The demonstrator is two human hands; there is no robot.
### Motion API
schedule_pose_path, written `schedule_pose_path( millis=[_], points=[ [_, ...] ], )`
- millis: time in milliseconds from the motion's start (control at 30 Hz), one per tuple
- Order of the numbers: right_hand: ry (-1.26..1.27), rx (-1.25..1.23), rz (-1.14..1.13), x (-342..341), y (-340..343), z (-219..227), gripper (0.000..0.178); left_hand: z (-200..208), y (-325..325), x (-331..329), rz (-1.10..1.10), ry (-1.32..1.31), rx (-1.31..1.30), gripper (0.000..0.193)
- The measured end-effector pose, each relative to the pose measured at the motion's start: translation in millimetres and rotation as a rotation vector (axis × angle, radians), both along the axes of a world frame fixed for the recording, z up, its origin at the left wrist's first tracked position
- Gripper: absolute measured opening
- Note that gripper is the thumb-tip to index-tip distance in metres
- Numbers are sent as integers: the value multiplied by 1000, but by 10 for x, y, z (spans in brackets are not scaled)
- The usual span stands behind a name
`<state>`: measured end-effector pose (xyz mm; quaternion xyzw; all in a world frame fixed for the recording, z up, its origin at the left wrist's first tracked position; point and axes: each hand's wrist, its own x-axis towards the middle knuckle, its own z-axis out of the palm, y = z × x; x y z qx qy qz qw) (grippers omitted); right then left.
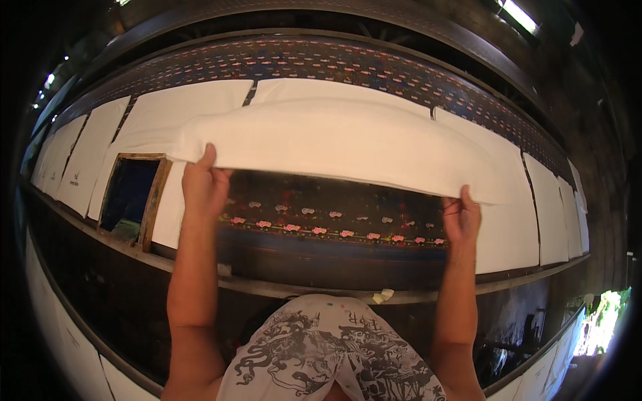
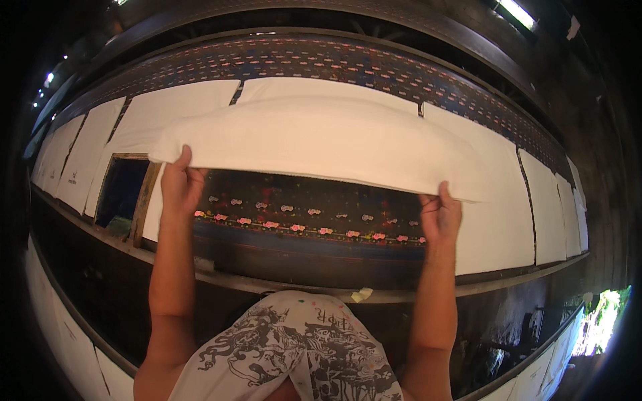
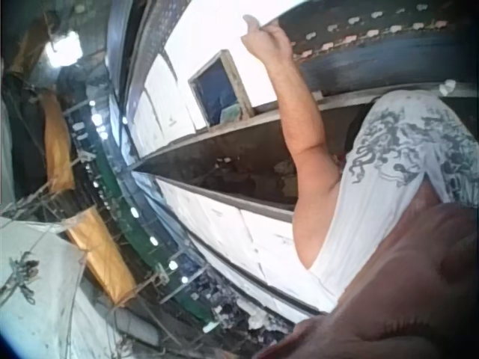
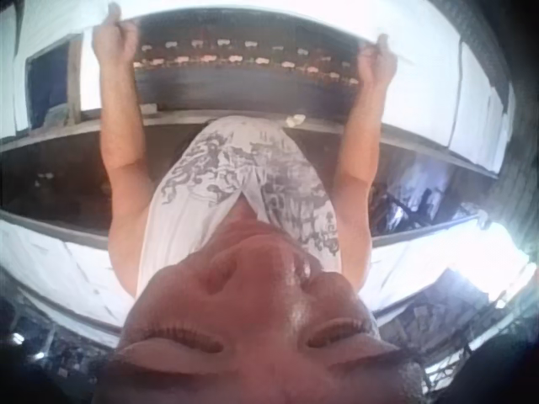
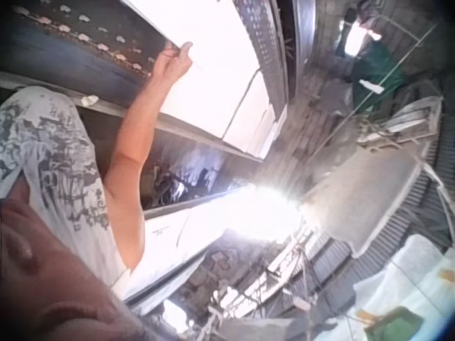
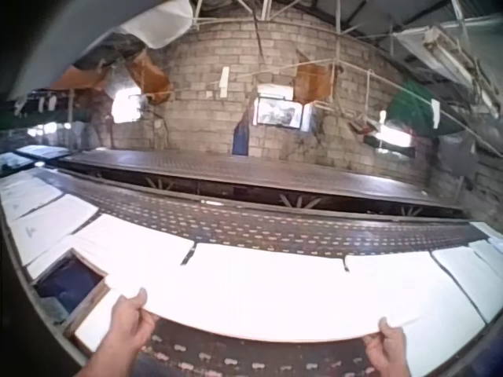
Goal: The person performs screen printing on white t-shirts. They align a screen printing frame on each shirt, pull a squeegee across the screen to apply ink, lift the frame, and then move to the next shirt. The process is repeated for multiple shirts.
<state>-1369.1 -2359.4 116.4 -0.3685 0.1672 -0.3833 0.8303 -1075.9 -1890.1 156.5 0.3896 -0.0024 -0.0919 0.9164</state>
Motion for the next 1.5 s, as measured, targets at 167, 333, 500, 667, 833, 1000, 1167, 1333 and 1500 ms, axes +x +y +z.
schedule_pose_path(
  millis=[167, 333, 500, 667, 833, 1000, 1167, 1333, 1500],
  points=[
    [237, 258, 25, -176, 203, -958, 44, -1029, 200, -107, -60, 329, 86, 37],
    [427, 274, -29, -367, 460, -1255, 42, -1409, 246, -405, -39, 528, 209, 44],
    [430, 206, -5, -504, 495, -1206, 40, -1383, 309, -544, -24, 410, 231, 43],
    [443, 170, -3, -777, 474, -1156, 43, -1311, 486, -613, -61, 407, 192, 41],
    [507, 252, 3, -1031, 595, -1294, 40, -1627, 657, -824, -58, 499, 236, 37],
    [499, 249, -194, -1218, 401, -1353, 43, -1654, 894, -802, 34, 443, 459, 35],
    [747, -59, -242, -1205, 88, -1208, 60, -1615, 1080, -700, 91, 266, 772, 43],
    [822, -307, -211, -1236, -10, -791, 64, -1240, 1016, -682, 89, 207, 762, 61],
    [792, -332, -213, -1311, 66, -593, 71, -1095, 1146, -748, 98, 143, 825, 64]
  ],
)
